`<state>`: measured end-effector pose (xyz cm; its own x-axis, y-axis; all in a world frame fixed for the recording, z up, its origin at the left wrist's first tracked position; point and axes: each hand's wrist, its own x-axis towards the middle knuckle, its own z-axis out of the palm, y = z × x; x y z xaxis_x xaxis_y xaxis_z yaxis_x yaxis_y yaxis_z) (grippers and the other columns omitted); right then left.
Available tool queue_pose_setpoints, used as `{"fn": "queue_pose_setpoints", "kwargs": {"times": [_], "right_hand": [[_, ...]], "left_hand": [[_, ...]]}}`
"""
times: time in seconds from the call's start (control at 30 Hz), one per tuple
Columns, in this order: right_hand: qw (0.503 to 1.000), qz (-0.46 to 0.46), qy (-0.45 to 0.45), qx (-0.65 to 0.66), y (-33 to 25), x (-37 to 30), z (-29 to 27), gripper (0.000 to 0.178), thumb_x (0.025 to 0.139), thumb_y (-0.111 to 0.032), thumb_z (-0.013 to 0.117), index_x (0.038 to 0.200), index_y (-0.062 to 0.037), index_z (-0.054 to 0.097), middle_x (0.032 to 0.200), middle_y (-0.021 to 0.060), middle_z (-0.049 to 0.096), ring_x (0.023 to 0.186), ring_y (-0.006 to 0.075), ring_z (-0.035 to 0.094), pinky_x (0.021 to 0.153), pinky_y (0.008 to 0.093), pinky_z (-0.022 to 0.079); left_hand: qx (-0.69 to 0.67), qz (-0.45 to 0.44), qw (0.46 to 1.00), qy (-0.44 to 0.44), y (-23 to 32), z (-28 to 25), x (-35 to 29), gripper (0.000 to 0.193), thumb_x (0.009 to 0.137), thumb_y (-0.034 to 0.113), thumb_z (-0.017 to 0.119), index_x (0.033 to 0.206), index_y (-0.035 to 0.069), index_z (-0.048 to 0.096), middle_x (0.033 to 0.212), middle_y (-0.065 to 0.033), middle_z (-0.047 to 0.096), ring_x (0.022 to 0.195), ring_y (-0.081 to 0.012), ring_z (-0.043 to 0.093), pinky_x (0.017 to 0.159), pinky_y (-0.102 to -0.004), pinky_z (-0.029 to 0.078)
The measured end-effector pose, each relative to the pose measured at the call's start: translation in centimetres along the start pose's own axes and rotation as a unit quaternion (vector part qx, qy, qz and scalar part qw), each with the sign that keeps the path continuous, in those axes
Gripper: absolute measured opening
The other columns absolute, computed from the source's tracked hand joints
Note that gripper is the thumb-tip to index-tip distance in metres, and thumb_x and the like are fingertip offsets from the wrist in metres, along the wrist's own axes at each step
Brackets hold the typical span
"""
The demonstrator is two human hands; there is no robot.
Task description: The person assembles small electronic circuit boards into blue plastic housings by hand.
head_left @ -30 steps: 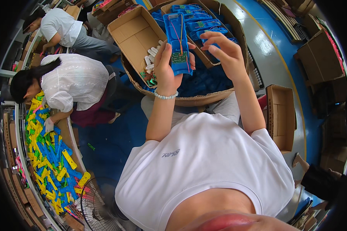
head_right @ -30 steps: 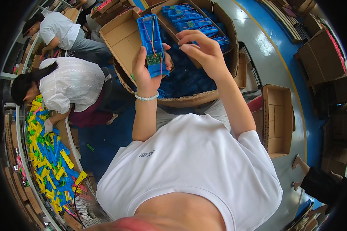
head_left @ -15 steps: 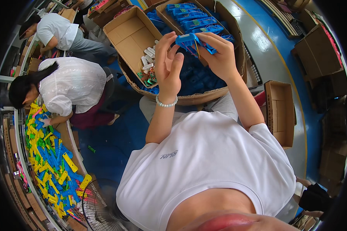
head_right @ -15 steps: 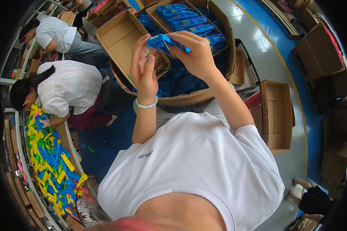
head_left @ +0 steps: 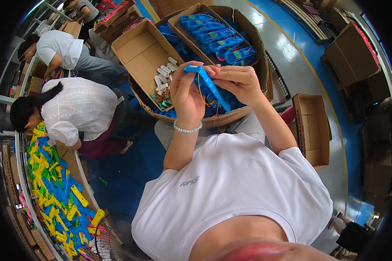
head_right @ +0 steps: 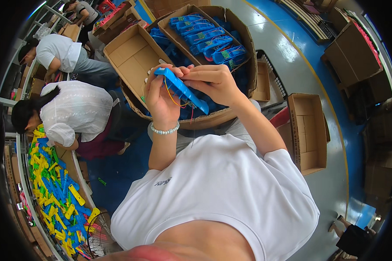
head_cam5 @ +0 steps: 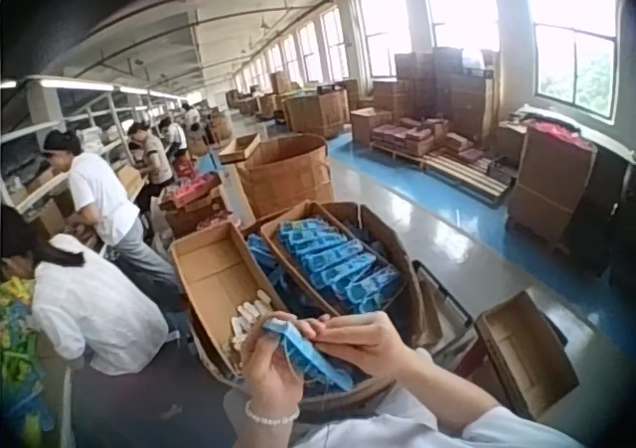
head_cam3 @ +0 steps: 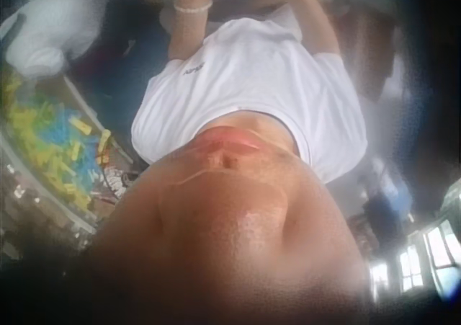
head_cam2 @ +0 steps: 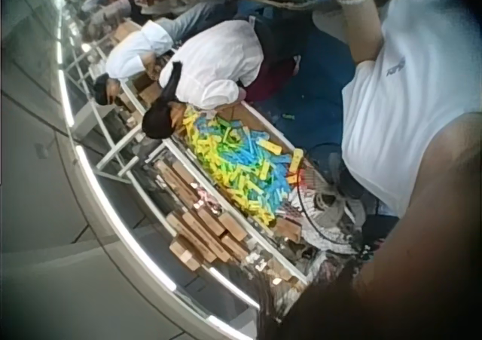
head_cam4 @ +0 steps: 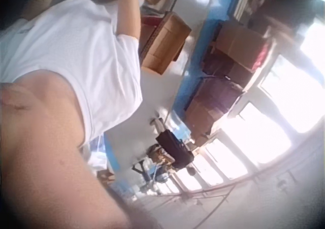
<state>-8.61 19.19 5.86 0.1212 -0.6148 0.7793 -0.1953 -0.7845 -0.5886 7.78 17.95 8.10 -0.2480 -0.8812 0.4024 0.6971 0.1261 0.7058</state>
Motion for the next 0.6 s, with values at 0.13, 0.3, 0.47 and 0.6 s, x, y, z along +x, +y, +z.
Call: {"fn": "queue_pose_setpoints", "kwargs": {"times": [0.13, 0.3, 0.47, 0.6], "right_hand": [[0.997, -0.057, 0.015, -0.055, -1.1, -0.6, -0.1, 0.019, 0.079, 0.001, 0.073, 0.098, 0.0007, 0.073, 0.087, 0.0147, 0.071, 0.073, 0.0266, 0.070, 0.068, 0.0293, 0.056], [0.992, 0.008, 0.075, -0.105, -1.5, -1.5, 0.4, 0.023, 0.079, 0.003, 0.071, 0.102, 0.0010, 0.072, 0.088, 0.0131, 0.072, 0.072, 0.0231, 0.070, 0.063, 0.0285, 0.056], [0.975, 0.153, 0.072, 0.142, -2.0, -1.9, 0.7, 0.032, 0.084, 0.010, 0.057, 0.114, 0.0043, 0.067, 0.105, 0.0133, 0.070, 0.094, 0.0167, 0.067, 0.082, 0.0279, 0.054], [0.931, 0.228, 0.015, 0.286, -2.9, -1.6, 0.5, 0.039, 0.084, 0.009, 0.057, 0.123, 0.0080, 0.061, 0.103, 0.0092, 0.066, 0.101, 0.0150, 0.062, 0.088, 0.0263, 0.052]], "left_hand": [[-0.112, -0.038, 0.993, -0.014, -0.5, -0.1, -0.8, 0.021, 0.098, 0.013, 0.051, 0.109, -0.002, 0.059, 0.096, -0.0206, 0.068, 0.099, -0.0348, 0.066, 0.104, -0.0507, 0.046], [-0.026, -0.033, 0.999, 0.008, -1.0, 0.9, -1.7, 0.023, 0.097, 0.013, 0.050, 0.112, -0.001, 0.060, 0.110, -0.0199, 0.067, 0.114, -0.0344, 0.061, 0.104, -0.0468, 0.045], [0.106, 0.102, 0.989, 0.008, -2.6, 1.4, -2.5, 0.025, 0.096, 0.009, 0.053, 0.115, -0.003, 0.062, 0.120, -0.0234, 0.065, 0.115, -0.0332, 0.061, 0.101, -0.0407, 0.047], [0.090, 0.130, 0.986, 0.045, -2.9, 0.8, -2.1, 0.022, 0.094, 0.002, 0.057, 0.114, -0.006, 0.062, 0.118, -0.0228, 0.066, 0.112, -0.0278, 0.064, 0.100, -0.0343, 0.048]]}}
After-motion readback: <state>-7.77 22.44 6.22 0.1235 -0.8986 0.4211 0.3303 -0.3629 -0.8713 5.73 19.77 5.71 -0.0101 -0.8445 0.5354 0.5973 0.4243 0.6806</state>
